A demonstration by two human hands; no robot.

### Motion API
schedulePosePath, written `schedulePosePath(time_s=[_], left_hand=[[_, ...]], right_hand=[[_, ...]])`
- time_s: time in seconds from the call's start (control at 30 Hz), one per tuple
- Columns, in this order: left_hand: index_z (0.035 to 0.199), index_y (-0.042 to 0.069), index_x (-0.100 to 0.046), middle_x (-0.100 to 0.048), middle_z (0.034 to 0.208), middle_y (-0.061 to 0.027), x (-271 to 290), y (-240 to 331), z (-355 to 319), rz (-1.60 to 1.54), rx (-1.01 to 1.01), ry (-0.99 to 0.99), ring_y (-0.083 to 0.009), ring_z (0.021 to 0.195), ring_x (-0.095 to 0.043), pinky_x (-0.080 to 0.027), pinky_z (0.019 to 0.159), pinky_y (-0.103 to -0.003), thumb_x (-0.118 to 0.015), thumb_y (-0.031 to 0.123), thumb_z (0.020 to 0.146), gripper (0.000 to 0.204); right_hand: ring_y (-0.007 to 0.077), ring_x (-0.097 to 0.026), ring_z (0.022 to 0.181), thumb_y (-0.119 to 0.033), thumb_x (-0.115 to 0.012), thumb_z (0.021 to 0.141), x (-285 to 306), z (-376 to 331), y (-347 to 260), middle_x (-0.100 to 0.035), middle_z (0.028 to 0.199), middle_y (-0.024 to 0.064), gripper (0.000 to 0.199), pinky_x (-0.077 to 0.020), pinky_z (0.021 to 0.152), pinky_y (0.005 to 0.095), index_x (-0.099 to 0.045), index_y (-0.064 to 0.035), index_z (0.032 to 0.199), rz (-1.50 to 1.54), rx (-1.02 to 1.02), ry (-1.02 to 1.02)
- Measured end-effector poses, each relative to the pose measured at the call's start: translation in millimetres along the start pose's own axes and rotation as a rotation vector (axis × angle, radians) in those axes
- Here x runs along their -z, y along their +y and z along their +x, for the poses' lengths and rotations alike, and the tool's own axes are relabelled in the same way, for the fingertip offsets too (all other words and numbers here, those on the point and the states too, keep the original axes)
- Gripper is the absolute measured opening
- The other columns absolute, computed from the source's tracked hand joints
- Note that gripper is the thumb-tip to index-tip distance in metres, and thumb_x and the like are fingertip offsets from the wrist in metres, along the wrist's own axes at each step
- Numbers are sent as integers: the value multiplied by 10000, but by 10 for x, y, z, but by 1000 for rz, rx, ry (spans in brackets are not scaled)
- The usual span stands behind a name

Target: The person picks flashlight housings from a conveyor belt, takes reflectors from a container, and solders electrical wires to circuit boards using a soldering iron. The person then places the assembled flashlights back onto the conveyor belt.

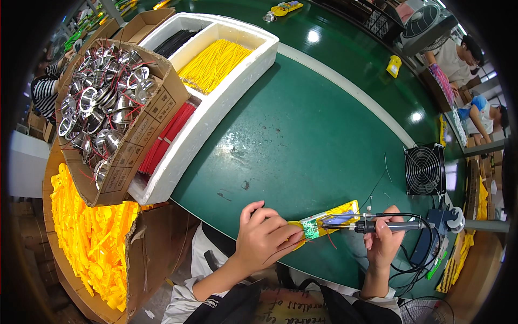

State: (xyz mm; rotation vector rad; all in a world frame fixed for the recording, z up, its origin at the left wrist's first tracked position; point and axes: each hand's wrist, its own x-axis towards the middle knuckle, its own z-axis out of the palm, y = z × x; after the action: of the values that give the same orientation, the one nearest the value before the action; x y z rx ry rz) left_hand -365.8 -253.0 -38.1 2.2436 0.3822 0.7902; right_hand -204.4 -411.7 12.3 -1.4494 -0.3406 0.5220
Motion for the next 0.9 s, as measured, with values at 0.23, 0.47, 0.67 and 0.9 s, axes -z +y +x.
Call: schedulePosePath(time_s=[0.23, 0.47, 0.67, 0.9], left_hand=[[706, 128, -643, -509, 645, 31, -19, -33, -30, 27, -25, 39, -157, 701, -491, -339, 803, -421, -711, 141, 569, 154], [716, 130, -646, -518, 652, 31, -6, -16, -22, 48, -25, 16, -159, 700, -492, -340, 803, -422, -711, 142, 574, 156], [721, 133, -648, -520, 655, 35, -19, -20, -27, 66, -35, 30, -158, 696, -492, -341, 801, -420, -714, 153, 570, 166], [721, 135, -648, -514, 653, 36, -25, -28, -32, 65, -31, 35, -156, 695, -490, -341, 801, -420, -717, 156, 566, 171]], right_hand=[[57, -450, 358, -87, -547, 767, -50, -3, -1, -491, 533, 44, 158, -320, 307, 148, -408, -27, 724, -45, -11, 17], [53, -436, 353, -73, -536, 764, -66, 5, 3, -488, 517, 45, 139, -315, 312, 148, -412, -21, 731, -58, -14, -8], [52, -418, 346, -77, -534, 767, -75, 7, -19, -498, 522, 60, 133, -317, 320, 149, -417, -23, 735, -93, -35, -30], [59, -435, 368, -77, -541, 768, -63, 5, -8, -492, 535, 55, 139, -333, 335, 151, -419, -18, 735, -82, -23, -25]])
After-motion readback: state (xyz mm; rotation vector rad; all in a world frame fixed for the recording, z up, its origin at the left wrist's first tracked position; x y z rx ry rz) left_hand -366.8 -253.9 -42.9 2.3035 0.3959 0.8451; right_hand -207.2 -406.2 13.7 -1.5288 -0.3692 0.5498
